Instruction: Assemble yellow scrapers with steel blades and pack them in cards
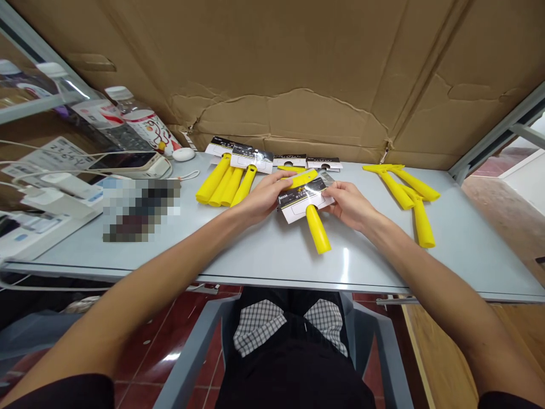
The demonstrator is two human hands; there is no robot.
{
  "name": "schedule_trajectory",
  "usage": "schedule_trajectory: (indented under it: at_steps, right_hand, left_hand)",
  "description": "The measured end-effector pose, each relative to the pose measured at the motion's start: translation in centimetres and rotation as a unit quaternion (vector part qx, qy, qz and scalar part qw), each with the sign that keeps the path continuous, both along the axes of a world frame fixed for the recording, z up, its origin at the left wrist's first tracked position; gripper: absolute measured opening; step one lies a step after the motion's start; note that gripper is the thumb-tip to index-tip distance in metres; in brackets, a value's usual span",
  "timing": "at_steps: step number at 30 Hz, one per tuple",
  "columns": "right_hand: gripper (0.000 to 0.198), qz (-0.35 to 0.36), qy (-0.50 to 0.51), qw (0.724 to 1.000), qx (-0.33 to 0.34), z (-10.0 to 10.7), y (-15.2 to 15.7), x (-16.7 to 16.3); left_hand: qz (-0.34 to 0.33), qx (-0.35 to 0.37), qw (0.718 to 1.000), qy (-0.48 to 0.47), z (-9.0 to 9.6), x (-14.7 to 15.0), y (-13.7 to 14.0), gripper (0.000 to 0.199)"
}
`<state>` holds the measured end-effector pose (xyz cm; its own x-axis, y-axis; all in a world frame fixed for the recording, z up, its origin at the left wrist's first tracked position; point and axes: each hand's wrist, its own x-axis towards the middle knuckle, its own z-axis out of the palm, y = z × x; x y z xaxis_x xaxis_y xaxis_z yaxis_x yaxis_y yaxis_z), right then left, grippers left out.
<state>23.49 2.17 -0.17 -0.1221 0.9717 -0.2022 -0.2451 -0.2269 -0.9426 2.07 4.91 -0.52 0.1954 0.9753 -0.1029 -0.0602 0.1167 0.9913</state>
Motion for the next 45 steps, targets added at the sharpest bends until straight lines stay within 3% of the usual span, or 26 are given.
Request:
schedule_trajectory:
  at_steps: [10, 15, 20, 27, 31, 33, 37, 45]
  right_hand:
    - [0.031, -0.033, 0.018, 0.999, 0.022, -0.4, 0.3, 0.0]
    - [0.031, -0.041, 0.033, 0.998, 0.037, -0.5, 0.3, 0.0]
    - [0.029, 0.005, 0.047, 0.998, 0.037, -0.3, 0.0, 0.2]
    - [0.043, 0.085, 0.044, 0.995, 0.042, 0.6, -0.8, 0.7]
    - [0.083, 0.140, -0.038, 0.989, 0.018, 0.3, -1.1, 0.8]
    - [0.098, 0.141, -0.075, 0.987, 0.024, 0.0, -1.1, 0.7]
    - [0.104, 0.114, -0.089, 0.988, 0.059, -0.2, -1.1, 0.5]
    - [0.108, 0.074, -0.039, 0.994, 0.075, -0.1, -1.1, 0.2]
  left_hand:
    - [-0.032, 0.055, 0.998, 0.013, -0.1, 0.1, -0.7, 0.028]
    - [-0.058, 0.127, 0.984, 0.112, 0.5, -0.3, -1.3, 0.047]
    - [-0.027, 0.153, 0.984, 0.087, 0.7, -0.4, -1.1, 0.047]
    - [-0.005, 0.114, 0.993, -0.017, 0.5, -0.5, -0.4, 0.058]
    - [0.020, 0.115, 0.990, -0.076, 0.0, -0.7, 0.2, 0.062]
    - [0.023, 0.123, 0.988, -0.088, -0.3, -0.8, 0.4, 0.061]
    - [0.026, 0.113, 0.985, -0.126, -0.6, -0.6, 0.3, 0.062]
    - [-0.072, 0.003, 0.985, -0.158, -0.4, 0.3, -1.2, 0.059]
